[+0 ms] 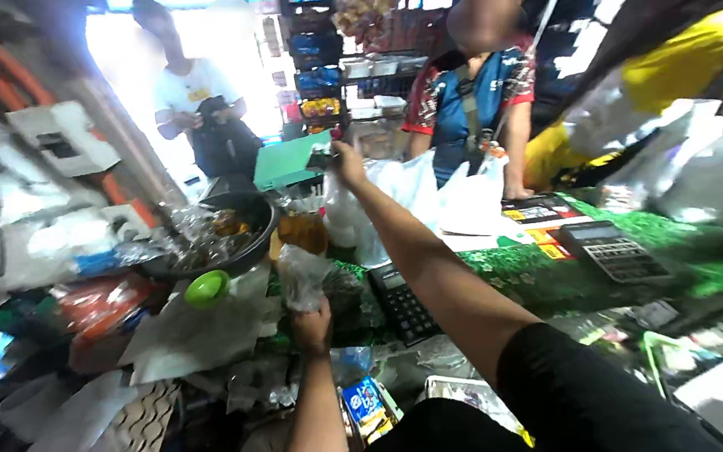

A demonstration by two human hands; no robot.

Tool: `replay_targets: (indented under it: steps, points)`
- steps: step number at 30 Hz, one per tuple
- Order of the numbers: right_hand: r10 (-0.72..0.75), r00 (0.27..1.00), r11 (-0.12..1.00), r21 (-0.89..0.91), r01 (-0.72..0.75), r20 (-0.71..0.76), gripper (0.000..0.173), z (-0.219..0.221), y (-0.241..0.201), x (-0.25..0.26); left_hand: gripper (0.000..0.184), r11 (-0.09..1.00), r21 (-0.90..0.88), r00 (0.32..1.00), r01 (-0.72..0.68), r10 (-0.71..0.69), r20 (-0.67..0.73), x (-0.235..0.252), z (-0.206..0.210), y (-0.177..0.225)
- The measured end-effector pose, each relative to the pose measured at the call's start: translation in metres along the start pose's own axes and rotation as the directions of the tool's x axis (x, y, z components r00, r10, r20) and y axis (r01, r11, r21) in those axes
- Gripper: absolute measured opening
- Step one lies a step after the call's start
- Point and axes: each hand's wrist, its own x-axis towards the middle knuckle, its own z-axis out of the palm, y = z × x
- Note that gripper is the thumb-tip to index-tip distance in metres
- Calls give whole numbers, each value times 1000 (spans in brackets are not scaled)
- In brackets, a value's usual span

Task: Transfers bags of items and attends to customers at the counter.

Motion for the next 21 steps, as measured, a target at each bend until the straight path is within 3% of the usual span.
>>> replay_targets:
  steps: [5, 9, 12, 15, 17, 21]
  points:
    - [-47, 962, 985, -148, 89, 269, 29, -13, -4, 21, 50, 1000, 25, 1000, 6, -7, 17, 0, -1, 0]
    - [-100, 902, 983, -96, 154, 419, 29, -23, 7, 44, 49, 1000, 8, 1000, -3, 3, -21, -1, 0, -1]
    - [-109, 935, 990, 116, 73, 337, 33, -20, 28, 42, 48, 1000, -2, 1000, -19, 19, -3, -1, -1, -3]
    - [-12, 971, 924, 375, -80, 238, 33, -13, 36, 28, 44, 1000, 10, 999, -3, 3, 43, -1, -3, -3]
    - [5, 973, 935, 343, -86, 231, 34, -14, 35, 26, 44, 1000, 19, 1000, -5, 4, 29, -2, -1, -3]
    - [-36, 982, 994, 104, 17, 185, 37, -17, 28, 23, 43, 1000, 14, 999, -5, 5, 39, -2, -7, 4]
